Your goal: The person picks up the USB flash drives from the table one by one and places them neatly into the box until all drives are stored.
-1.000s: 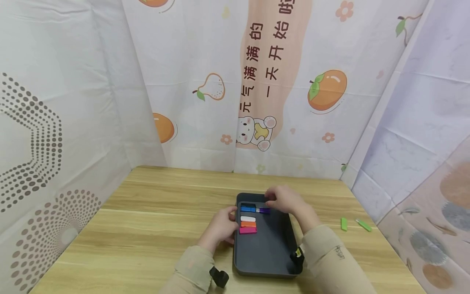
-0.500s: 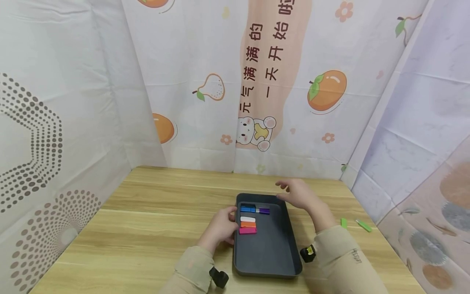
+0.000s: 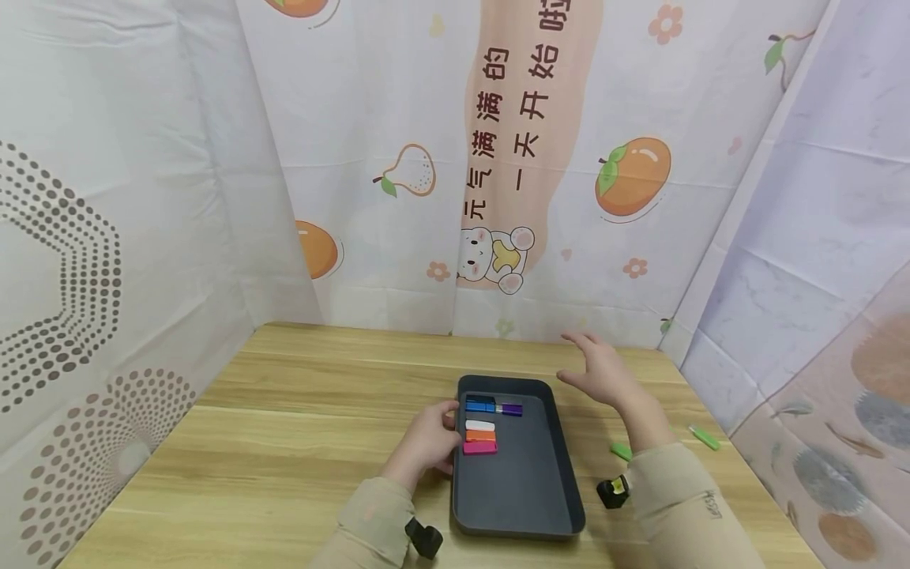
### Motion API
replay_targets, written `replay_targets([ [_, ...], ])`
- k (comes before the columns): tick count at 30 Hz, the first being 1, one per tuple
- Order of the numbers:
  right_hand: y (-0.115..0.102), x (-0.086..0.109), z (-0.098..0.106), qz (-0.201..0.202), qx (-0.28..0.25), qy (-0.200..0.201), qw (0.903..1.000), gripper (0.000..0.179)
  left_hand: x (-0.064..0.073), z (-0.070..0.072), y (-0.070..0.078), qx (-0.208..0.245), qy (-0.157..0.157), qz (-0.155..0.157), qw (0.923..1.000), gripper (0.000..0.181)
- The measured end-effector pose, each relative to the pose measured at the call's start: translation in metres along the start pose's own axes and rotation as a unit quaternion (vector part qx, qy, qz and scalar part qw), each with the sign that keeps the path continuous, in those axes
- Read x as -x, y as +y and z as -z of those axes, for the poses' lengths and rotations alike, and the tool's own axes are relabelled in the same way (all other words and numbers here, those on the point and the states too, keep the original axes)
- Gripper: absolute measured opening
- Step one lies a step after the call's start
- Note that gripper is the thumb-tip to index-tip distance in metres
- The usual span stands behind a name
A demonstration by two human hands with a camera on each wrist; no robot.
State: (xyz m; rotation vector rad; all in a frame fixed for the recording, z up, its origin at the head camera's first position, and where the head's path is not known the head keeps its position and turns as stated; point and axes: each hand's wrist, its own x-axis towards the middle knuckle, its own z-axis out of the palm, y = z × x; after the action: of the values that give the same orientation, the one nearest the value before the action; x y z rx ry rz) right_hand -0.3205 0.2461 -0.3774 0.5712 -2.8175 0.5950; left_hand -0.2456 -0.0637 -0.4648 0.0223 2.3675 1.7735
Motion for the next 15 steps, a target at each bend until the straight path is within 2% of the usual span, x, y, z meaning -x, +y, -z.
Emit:
replay_targets([
  [15, 0.047, 0.019, 0.008, -0.061, -0.006, -0.008, 0.9981, 0.094, 0.002, 0.000, 0.001, 0.004, -0.002, 0.001, 1.0000, 0.063],
])
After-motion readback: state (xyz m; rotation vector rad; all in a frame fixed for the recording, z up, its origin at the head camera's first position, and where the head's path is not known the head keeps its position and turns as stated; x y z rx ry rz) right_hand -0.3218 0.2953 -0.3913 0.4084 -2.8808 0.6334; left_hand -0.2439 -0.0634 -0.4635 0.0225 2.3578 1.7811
